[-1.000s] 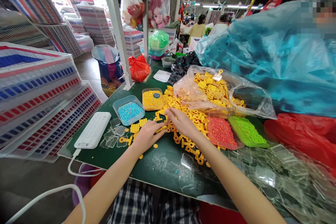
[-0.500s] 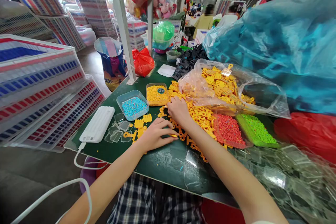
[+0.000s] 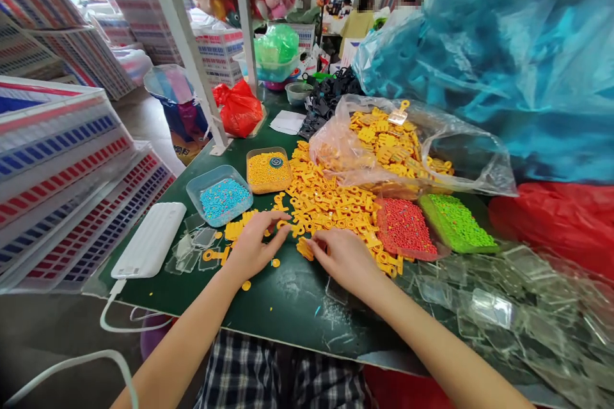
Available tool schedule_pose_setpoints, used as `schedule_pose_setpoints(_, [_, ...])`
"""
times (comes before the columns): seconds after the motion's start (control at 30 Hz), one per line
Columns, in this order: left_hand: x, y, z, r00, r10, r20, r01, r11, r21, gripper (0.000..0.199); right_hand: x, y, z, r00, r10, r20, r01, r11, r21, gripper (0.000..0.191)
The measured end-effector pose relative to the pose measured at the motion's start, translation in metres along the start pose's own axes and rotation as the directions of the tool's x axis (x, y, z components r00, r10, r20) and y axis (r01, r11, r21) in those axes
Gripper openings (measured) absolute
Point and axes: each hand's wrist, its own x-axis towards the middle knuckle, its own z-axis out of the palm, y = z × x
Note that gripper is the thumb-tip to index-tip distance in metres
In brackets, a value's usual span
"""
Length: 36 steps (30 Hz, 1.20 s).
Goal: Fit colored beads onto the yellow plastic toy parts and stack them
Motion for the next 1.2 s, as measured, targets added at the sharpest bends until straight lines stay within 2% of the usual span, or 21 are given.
schedule_pose_setpoints(0.1, [0.001, 0.001, -0.001, 0.972, -0.124, 0.198, 0.122, 0.992, 0.022, 0.014, -0.004, 0.003, 0.008, 0.995, -0.067, -0.080, 0.060, 0.994, -0.088, 0.028])
schedule_pose_setpoints(0.3, [0.005, 0.002, 0.000, 0.876, -0.250, 0.412, 0.230, 0.968, 0.099, 0.010, -0.012, 0.012, 0.018, 0.947, -0.217, -0.237, 0.146, 0.948, -0.283, 0.030])
schedule_pose_setpoints(0.43, [0.007, 0.001, 0.001, 0.845, -0.306, 0.439, 0.241, 0.950, 0.198, 0.012, -0.015, 0.009, 0.023, 0.928, -0.258, -0.270, 0.170, 0.936, -0.308, 0.031])
schedule_pose_setpoints(0.57, [0.007, 0.002, 0.000, 0.836, -0.280, 0.471, 0.191, 0.954, 0.229, 0.011, -0.015, 0.006, 0.026, 0.915, -0.262, -0.306, 0.157, 0.932, -0.327, 0.032])
schedule_pose_setpoints(0.77, [0.007, 0.003, 0.002, 0.863, -0.188, 0.469, 0.094, 0.972, 0.216, 0.009, -0.017, 0.006, 0.028, 0.914, -0.304, -0.268, 0.222, 0.929, -0.296, 0.015])
schedule_pose_setpoints(0.87, [0.006, 0.003, 0.002, 0.884, -0.146, 0.444, 0.069, 0.980, 0.186, 0.010, -0.017, 0.007, 0.030, 0.908, -0.328, -0.261, 0.243, 0.919, -0.309, 0.014])
schedule_pose_setpoints(1.0, [0.008, 0.007, -0.002, 0.928, -0.106, 0.357, 0.063, 0.989, 0.131, 0.006, -0.015, 0.011, 0.034, 0.880, -0.398, -0.260, 0.318, 0.899, -0.300, 0.014])
schedule_pose_setpoints(1.2, [0.007, 0.013, -0.003, 0.962, -0.007, 0.275, -0.002, 0.999, 0.034, 0.009, -0.013, 0.009, 0.043, 0.830, -0.472, -0.297, 0.391, 0.872, -0.294, 0.014])
